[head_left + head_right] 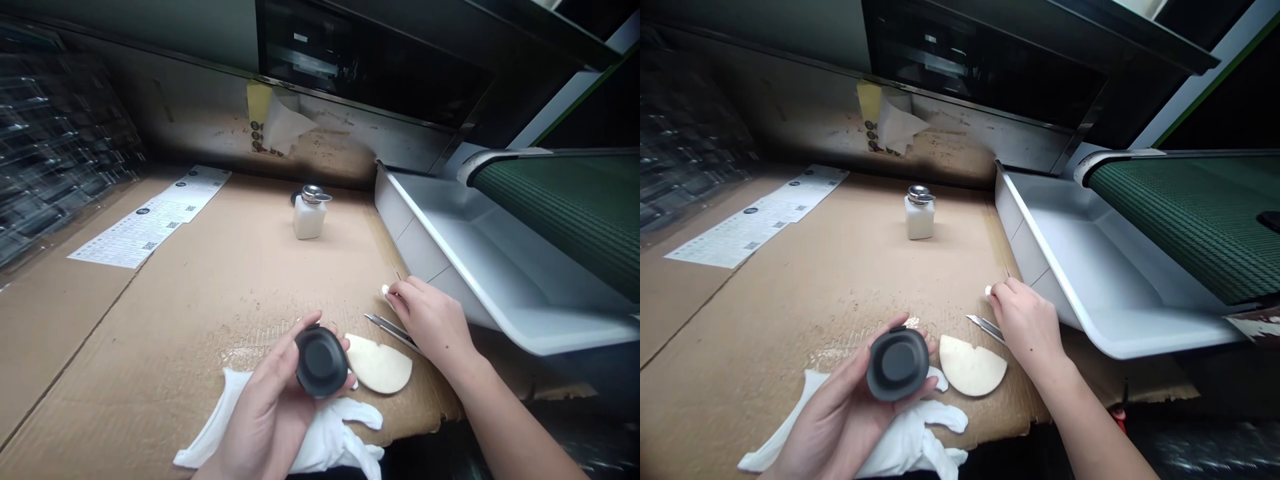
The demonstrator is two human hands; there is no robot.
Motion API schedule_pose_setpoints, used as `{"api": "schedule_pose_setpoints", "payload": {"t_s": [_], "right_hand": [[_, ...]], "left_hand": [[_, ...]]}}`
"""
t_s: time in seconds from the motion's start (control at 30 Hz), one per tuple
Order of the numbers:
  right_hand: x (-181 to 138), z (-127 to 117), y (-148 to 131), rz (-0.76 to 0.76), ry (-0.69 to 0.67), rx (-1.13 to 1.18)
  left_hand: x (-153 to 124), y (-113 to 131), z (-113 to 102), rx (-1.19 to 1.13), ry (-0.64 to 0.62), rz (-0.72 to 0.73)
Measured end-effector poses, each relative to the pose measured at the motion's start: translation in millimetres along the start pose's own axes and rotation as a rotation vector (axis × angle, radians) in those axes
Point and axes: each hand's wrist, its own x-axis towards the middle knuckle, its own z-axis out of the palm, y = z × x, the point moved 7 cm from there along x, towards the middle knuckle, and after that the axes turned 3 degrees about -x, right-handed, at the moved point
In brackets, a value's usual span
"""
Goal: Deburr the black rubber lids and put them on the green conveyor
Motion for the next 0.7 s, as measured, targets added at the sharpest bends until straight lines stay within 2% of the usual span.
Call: {"api": "schedule_pose_setpoints", "payload": {"t_s": [0.3, 0.7], "right_hand": [[-1.4, 4.6, 2.4, -0.013, 0.003, 0.092], [-6.9, 4.8, 0.6, -0.054, 0.045, 0.144]], "left_hand": [[-3.2, -0.5, -2.3, 0.323, -0.151, 0.143], [-5.8, -4.2, -5.0, 0.557, -0.133, 0.155]]}}
